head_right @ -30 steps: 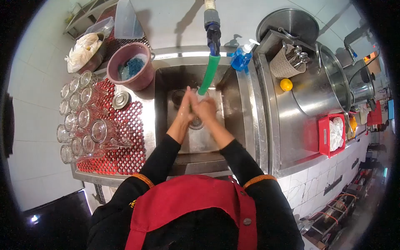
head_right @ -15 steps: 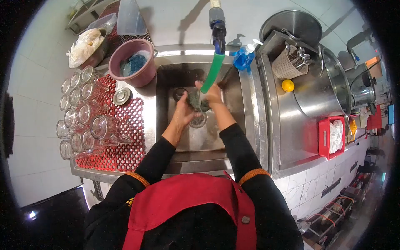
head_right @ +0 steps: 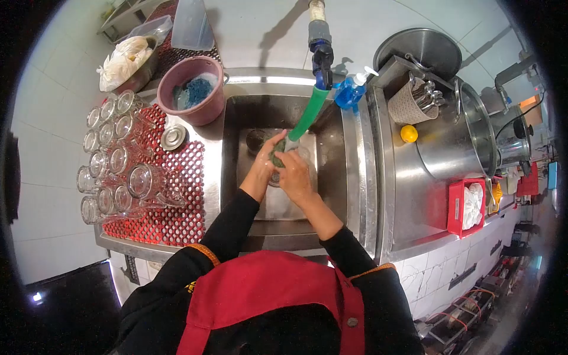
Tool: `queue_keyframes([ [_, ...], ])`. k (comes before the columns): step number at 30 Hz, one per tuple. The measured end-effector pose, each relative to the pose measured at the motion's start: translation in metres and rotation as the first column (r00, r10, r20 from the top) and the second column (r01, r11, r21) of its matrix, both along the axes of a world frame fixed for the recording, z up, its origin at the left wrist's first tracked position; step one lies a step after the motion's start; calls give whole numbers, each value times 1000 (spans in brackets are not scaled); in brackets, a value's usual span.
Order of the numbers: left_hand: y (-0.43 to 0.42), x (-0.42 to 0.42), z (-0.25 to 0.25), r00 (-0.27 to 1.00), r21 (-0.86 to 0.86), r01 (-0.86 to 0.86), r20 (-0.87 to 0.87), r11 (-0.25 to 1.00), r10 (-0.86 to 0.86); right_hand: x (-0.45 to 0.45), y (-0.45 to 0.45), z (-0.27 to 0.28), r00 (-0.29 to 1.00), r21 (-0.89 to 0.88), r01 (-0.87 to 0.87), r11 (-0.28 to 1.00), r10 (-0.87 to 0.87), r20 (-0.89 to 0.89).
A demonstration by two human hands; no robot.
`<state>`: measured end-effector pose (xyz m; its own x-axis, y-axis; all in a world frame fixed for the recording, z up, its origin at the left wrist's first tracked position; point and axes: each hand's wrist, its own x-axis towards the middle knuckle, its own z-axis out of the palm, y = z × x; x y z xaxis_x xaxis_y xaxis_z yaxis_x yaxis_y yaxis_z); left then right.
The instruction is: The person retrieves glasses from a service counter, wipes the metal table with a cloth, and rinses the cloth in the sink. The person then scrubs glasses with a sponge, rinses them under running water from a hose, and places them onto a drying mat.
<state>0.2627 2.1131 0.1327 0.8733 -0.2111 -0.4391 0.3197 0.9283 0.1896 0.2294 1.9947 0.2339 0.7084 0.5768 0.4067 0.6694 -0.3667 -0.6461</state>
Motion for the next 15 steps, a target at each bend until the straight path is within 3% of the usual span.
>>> queue_keyframes([
  [2, 3, 5, -25, 998, -33, -12, 64, 999, 14, 2, -5, 24, 995, 15, 1, 1000, 1, -100],
  [3, 4, -2, -7, 998, -34, -15, 64, 999, 17, 4, -8, 30, 979, 31, 1, 1000, 5, -204],
  [4, 4, -16, 29, 999, 72, 11, 40, 997, -14, 13, -11, 23, 979, 30, -4, 1000, 10, -205],
  [6, 9, -28, 44, 991, 225, 86, 80, 971, -106, 40, -15, 1, 810, 267, 132, 955, 51, -584],
  [7, 11, -30, 40, 992, 227, 75, 83, 971, -96, 47, -17, -8, 812, 270, 121, 955, 61, -580],
  [9, 17, -39, 39, 929, 206, 236, 240, 949, -283, 63, -12, -18, 763, 264, 178, 948, 37, -646],
  [10, 16, -43, 43, 944, 262, 229, 176, 937, -280, 75, -10, -28, 868, 78, 93, 993, -43, -495],
  [11, 12, -46, 49, 959, 319, 213, 114, 923, -261, 72, -3, -15, 669, 119, 155, 981, -16, -743],
  [12, 9, -50, 53, 966, 330, 172, 127, 928, -224, 80, -4, -20, 425, 251, 184, 950, 154, -892],
  [13, 6, -55, 54, 973, 339, 126, 143, 932, -184, 78, -6, -19, 453, 304, 132, 943, 215, -865],
  [15, -3, -54, 30, 949, 310, 174, 200, 935, -243, 87, -19, -32, 229, 448, 9, 894, 435, -871],
])
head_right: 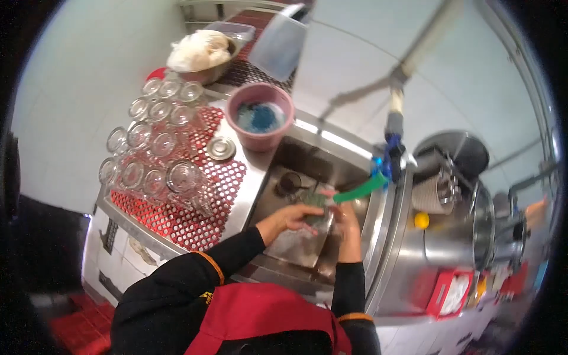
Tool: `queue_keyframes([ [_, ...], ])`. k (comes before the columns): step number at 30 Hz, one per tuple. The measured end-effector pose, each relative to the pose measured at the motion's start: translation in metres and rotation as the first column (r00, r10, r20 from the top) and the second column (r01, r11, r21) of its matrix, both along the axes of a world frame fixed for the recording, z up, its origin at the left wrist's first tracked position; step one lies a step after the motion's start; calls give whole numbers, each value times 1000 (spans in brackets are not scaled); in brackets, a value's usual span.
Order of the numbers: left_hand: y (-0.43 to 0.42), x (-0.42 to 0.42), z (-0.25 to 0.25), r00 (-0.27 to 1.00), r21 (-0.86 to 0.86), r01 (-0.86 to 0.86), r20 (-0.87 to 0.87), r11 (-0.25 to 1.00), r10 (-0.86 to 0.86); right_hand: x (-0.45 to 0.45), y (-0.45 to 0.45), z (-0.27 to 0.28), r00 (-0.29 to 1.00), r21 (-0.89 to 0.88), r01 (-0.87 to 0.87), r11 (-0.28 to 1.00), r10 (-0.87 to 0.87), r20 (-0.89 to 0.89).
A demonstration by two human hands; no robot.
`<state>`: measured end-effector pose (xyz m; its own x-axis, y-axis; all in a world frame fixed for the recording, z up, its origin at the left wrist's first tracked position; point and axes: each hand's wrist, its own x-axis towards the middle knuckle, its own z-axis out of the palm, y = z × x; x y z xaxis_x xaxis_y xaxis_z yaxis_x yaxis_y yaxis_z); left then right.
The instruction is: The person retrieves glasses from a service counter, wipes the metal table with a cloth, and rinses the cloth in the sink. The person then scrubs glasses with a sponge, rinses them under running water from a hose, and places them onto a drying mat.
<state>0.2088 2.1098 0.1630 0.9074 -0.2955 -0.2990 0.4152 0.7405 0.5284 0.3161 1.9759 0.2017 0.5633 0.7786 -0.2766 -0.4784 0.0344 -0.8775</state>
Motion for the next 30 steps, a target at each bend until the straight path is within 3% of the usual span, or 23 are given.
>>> queue_keyframes([
  [1, -8, -2, 3, 1000, -156, 13, -8, 988, -14, -8, 3, 21, 984, -103, -62, 993, 44, -175],
  [3, -15, -7, 26, 999, -440, 23, 32, 898, -10, -14, 5, 5, 959, 183, -226, 957, 252, -134],
  [5, -22, -6, 41, 999, -634, 35, 43, 773, -11, -34, 19, 17, 928, 318, -144, 937, 239, -286],
  [6, -29, -4, 38, 999, -639, 32, 54, 769, 4, -48, 29, 34, 914, 353, -126, 927, 247, -322],
  [8, -36, -2, 36, 983, -657, -180, -103, 732, 149, -50, 34, 39, 921, 370, -78, 926, 209, -328],
  [10, -31, -4, 36, 985, -635, -170, -77, 754, 157, -41, 33, 37, 926, 394, -22, 919, 168, -339],
  [12, -30, -7, 35, 979, -480, -205, -117, 853, 169, -20, 28, 32, 952, 303, -194, 933, 253, -169],
  [13, -30, -6, 33, 978, -483, -205, -119, 851, 168, -19, 24, 34, 974, 138, -124, 983, 147, -171],
  [14, -28, -3, 30, 992, -459, -123, -53, 880, 111, -16, 26, 34, 974, 135, -119, 984, 142, -175],
  [16, -23, 4, 27, 997, -397, 46, 72, 917, -19, -6, 28, 35, 979, 99, -202, 974, 202, 15],
  [18, -13, 3, 50, 998, -320, 49, 45, 946, -36, -8, 29, 43, 992, 42, -120, 992, 118, 49],
  [20, -8, 7, 55, 989, -108, 116, 109, 987, -105, -6, 31, 40, 989, -8, -40, 999, 41, 144],
  [22, -11, 12, 57, 992, -55, 118, 51, 991, -116, -3, 38, 46, 986, 42, -81, 996, 74, 149],
  [23, -15, 14, 58, 996, 18, -34, 83, 999, 33, 2, 40, 47, 972, -97, -94, 991, 113, 205],
  [24, -19, 15, 59, 977, 82, -183, 122, 980, 173, 6, 41, 48, 955, -239, -96, 966, 157, 250],
  [26, -15, 16, 57, 997, 254, -70, -13, 965, 76, 12, 42, 28, 966, -254, -10, 967, 75, 247],
  [28, -14, 8, 78, 991, 485, -44, -89, 873, 100, 3, 47, 41, 964, -301, -13, 953, 93, 251],
  [29, -19, 10, 72, 992, 477, -19, -98, 879, 74, 4, 48, 35, 968, -310, 8, 951, 71, 243],
  [30, -25, 12, 60, 984, 590, -119, -40, 799, 176, 6, 48, 25, 950, -383, 47, 923, 77, 304],
])
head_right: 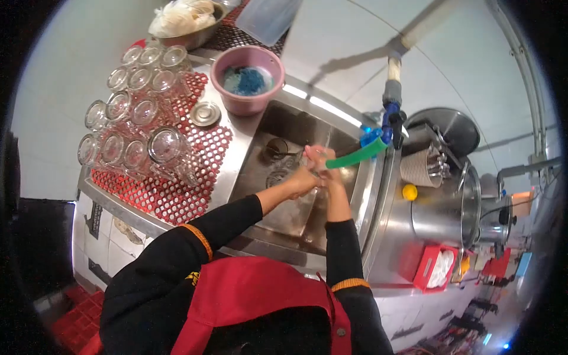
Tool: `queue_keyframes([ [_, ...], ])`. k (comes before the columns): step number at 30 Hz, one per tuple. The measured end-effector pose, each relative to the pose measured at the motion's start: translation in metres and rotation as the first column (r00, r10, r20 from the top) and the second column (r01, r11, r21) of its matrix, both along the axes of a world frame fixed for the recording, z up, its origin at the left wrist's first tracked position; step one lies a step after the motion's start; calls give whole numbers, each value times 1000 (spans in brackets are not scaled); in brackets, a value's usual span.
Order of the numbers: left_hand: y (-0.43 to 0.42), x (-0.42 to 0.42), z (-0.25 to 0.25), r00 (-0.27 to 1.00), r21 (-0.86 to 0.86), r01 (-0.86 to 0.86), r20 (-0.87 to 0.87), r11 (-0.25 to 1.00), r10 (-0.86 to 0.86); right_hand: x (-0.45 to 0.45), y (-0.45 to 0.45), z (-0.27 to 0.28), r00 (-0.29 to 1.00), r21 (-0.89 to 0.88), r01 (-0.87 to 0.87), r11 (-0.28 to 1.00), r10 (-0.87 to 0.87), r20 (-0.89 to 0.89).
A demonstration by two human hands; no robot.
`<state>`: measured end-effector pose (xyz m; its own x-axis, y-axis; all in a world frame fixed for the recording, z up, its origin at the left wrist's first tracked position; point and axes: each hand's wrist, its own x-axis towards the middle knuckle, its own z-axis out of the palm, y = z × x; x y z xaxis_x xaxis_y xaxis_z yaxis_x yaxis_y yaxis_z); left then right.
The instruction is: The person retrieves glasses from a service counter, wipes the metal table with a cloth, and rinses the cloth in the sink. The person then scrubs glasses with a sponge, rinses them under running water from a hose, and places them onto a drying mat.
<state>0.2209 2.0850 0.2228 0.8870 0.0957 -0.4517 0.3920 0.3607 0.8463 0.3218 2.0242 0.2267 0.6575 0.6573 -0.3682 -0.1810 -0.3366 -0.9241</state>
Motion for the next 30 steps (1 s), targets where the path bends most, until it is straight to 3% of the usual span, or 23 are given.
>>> queue_keyframes([
  [1, -5, 2, -13, 994, 137, -102, 52, 985, 95, 1, 2, -10, 997, -77, 11, 997, -6, 71],
  [2, -10, 6, -34, 995, 136, -93, 47, 986, 88, 0, 5, -21, 998, -79, 18, 997, -13, 66],
  [4, -20, 14, -74, 957, 352, -223, 258, 909, 135, 0, 11, -49, 946, -241, 259, 935, -195, 259],
  [5, -18, 8, -64, 958, 427, -256, 231, 867, 169, 14, 7, -92, 896, -260, 307, 915, -186, 404],
  [6, -18, 5, -65, 959, 426, -252, 230, 869, 166, 10, 7, -89, 896, -262, 310, 914, -188, 403],
  [8, -16, 3, -65, 973, 678, -198, 225, 708, 58, 1, 7, -80, 899, -235, 331, 914, -229, 373],
  [9, -10, 0, -53, 973, 678, -199, 226, 708, 57, -2, 5, -70, 899, -234, 331, 914, -230, 374],
  [11, 4, -3, -29, 991, 345, 43, -135, 938, 5, -11, -3, -48, 993, 7, 91, 996, -92, 76],
  [12, 10, -4, -29, 991, 344, 43, -135, 938, 4, -15, -5, -32, 993, 6, 92, 996, -92, 76],
  [13, 17, -6, -29, 993, -70, 108, -48, 992, -112, -20, -8, -15, 1000, 65, -1, 998, 2, -16],
  [14, 24, -8, -28, 981, -461, 196, 80, 865, -179, -24, -9, -2, 990, 134, -90, 987, 103, -99],
  [17, 29, -9, -19, 967, -472, 250, 81, 845, -241, -28, -14, 14, 958, 264, -209, 942, 252, -140],
  [18, 28, -7, -23, 961, -484, 267, 67, 833, -270, -29, -14, 15, 958, 263, -210, 942, 253, -138],
  [19, 28, -3, -26, 961, -483, 268, 69, 834, -268, -31, -12, 15, 976, 260, -90, 962, 137, -172],
  [20, 30, 0, -27, 958, -417, 272, 32, 867, -285, -32, -11, 14, 979, 253, 32, 967, 21, -205],
  [22, 26, 6, -30, 956, -350, 274, -5, 896, -294, -29, -9, 9, 984, 277, 77, 958, -28, -174],
  [25, 21, 5, -16, 975, 64, 206, -92, 976, -200, -22, -3, -4, 982, 287, 159, 945, -121, -145],
  [26, 16, 3, -16, 977, 67, 200, -88, 978, -194, -19, -2, -7, 973, 267, 214, 940, -179, -149],
  [28, 5, 1, -20, 999, 408, 26, 13, 913, -34, -15, -4, -11, 963, 237, 215, 948, -165, -214],
  [30, -4, -2, -33, 985, 398, -95, 168, 912, 30, -15, -2, -19, 967, 46, 250, 967, -248, -59],
])
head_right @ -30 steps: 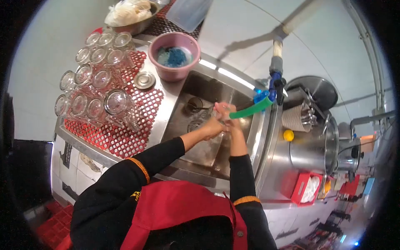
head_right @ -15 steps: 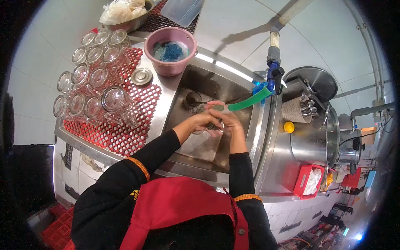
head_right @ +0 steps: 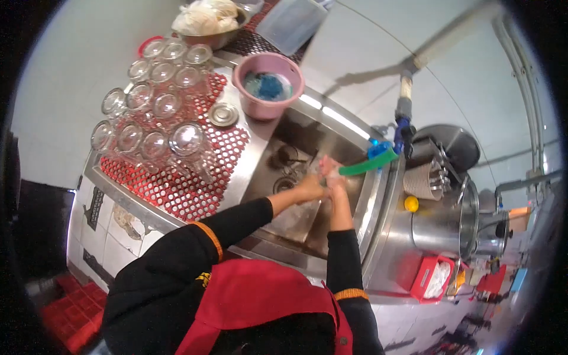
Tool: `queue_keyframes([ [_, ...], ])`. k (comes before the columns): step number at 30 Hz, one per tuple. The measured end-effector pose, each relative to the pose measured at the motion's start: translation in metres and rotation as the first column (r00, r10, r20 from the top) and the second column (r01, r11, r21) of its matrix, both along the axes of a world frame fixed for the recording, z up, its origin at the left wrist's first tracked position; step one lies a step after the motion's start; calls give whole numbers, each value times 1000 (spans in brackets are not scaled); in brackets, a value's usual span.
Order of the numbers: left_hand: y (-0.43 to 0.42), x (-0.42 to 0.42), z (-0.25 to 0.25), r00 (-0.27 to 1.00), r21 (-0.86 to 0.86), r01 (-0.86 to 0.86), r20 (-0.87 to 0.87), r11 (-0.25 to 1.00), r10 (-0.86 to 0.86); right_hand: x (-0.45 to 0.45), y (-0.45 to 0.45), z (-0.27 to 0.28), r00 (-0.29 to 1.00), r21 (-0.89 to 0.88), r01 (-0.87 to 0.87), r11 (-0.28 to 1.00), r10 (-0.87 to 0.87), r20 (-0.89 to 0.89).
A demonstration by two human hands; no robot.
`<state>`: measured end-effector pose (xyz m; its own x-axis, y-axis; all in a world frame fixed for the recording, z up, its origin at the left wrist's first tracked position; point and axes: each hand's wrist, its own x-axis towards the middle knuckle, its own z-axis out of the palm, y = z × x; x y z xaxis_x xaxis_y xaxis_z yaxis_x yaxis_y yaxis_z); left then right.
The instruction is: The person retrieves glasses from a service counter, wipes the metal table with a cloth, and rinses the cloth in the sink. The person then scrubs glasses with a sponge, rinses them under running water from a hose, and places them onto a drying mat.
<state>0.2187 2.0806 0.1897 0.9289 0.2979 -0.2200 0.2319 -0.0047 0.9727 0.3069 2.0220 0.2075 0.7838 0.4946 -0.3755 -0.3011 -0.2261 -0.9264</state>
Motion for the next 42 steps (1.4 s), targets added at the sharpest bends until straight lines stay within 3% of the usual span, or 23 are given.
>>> queue_keyframes([
  [2, -9, 4, -19, 999, 243, 31, -26, 969, -25, -15, 7, 0, 989, -65, 117, 991, -111, 97],
  [5, -20, -3, -38, 1000, 220, -28, 2, 975, 29, 0, -6, -38, 988, -66, 18, 998, -8, 151],
  [7, -29, -6, -48, 1000, 245, -6, -28, 969, 13, 8, -10, -49, 961, -576, -20, 817, 174, 214],
  [8, -35, -6, -57, 999, 243, 22, -29, 970, -16, 1, -11, -50, 957, -572, -24, 820, 183, 223],
  [10, -36, -11, -54, 999, 247, 42, -20, 968, -39, -16, -14, -53, 788, -612, 219, 760, 233, 570],
  [11, -35, -20, -41, 996, 207, 52, -84, 977, -35, -13, -21, -63, 781, -607, 220, 764, 235, 579],
  [13, -44, -27, -40, 992, 148, 39, -120, 988, -21, 6, -38, -94, 451, -859, 173, 481, 737, 503],
  [14, -44, -30, -36, 993, 150, 41, -114, 988, -24, 2, -36, -87, 449, -858, 180, 482, 735, 507],
  [16, -43, -44, -21, 983, 157, 92, -171, 983, -64, -20, -30, -62, 878, -738, 146, 659, 257, 403],
  [20, -35, -58, -1, 956, 235, 169, -276, 957, -100, -49, -34, -41, 823, -703, 270, 658, 220, 523],
  [22, -31, -62, -8, 970, 352, 176, -223, 919, -100, -43, -46, -64, 964, -299, 181, 937, -109, 242],
  [26, -11, -69, -8, 962, 373, 116, -274, 921, -10, -76, -45, 2, 979, -447, 165, 879, -91, 183],
  [27, -4, -71, -10, 994, 359, 96, -83, 928, -71, -83, -49, 32, 986, -372, -87, 924, 26, -166],
  [28, -1, -76, -15, 986, 341, 80, 109, 936, -124, -93, -54, 49, 857, -228, -303, 925, 159, -491],
  [30, 15, -126, 48, 954, -151, 185, 263, 971, -141, -113, -60, 53, 913, -14, -272, 962, 253, -321],
  [32, 18, -118, 16, 959, -297, 255, -41, 920, -279, -118, -73, 53, 917, 76, -306, 949, 316, -243],
  [34, 10, -163, 58, 990, -500, 69, 138, 863, 1, -163, -65, 88, 933, 187, -345, 920, 358, -38],
  [35, 6, -184, 81, 984, -544, -39, 125, 838, 127, -160, -71, 89, 892, 257, -424, 869, 450, -50],
  [36, 0, -182, 70, 983, -544, -52, 119, 837, 138, -157, -80, 88, 886, 259, -432, 864, 460, -55],
  [38, -13, -171, 40, 834, -661, -295, 174, 690, 524, -154, -95, 77, 818, -140, -534, 834, 551, 163],
  [39, -20, -189, 54, 791, -637, -405, 115, 655, 601, -166, -97, 70, 764, -51, -562, 826, 541, 351],
  [40, -29, -206, 65, 784, -638, -419, 105, 646, 612, -177, -103, 67, 760, -51, -573, 818, 553, 341],
  [42, -44, -235, 74, 722, -573, -465, 195, 675, 664, -212, -110, 84, 540, -177, -548, 818, 507, 672],
])
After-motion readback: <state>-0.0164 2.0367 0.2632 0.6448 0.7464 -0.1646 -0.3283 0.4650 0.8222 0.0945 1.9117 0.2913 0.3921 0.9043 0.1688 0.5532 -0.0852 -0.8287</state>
